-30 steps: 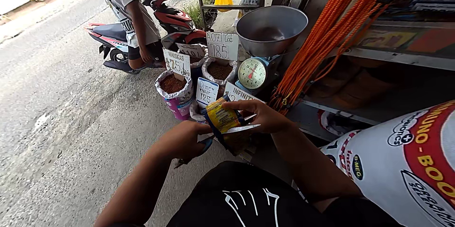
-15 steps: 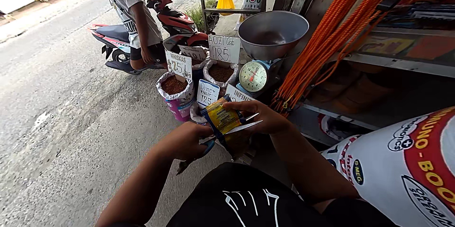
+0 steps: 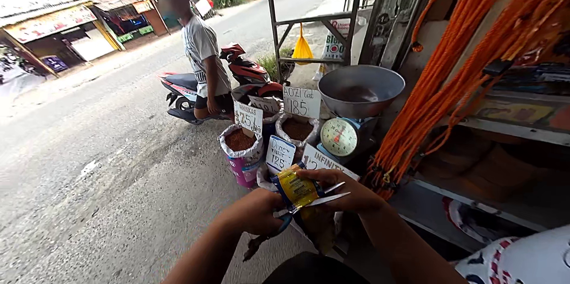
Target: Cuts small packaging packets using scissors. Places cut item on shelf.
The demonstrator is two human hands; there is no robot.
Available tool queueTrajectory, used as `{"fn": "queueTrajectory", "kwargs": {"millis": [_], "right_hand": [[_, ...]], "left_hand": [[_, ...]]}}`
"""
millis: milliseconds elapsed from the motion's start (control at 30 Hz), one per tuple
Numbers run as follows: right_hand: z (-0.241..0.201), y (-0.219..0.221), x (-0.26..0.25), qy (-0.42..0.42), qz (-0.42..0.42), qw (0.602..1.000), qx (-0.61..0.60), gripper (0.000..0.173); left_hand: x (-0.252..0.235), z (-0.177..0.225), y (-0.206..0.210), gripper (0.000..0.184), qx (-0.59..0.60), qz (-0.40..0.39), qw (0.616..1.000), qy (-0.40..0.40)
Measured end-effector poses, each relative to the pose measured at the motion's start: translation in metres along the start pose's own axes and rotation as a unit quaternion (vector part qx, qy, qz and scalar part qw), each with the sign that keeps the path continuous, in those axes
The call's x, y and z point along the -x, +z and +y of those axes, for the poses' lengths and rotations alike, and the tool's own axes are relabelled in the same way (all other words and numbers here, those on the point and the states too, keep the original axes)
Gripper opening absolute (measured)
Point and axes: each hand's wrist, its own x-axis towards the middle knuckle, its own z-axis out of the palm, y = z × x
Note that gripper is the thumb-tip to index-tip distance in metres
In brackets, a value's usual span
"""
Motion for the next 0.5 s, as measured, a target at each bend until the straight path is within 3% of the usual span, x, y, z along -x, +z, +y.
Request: {"fn": "queueTrajectory", "kwargs": {"millis": [500], "right_hand": [[0.011, 0.0, 0.001, 0.011, 0.001, 1.0, 0.026, 0.075]], "left_hand": [[-0.011, -0.007, 0.012, 0.019, 0.004, 0.001, 0.999, -0.032]]}}
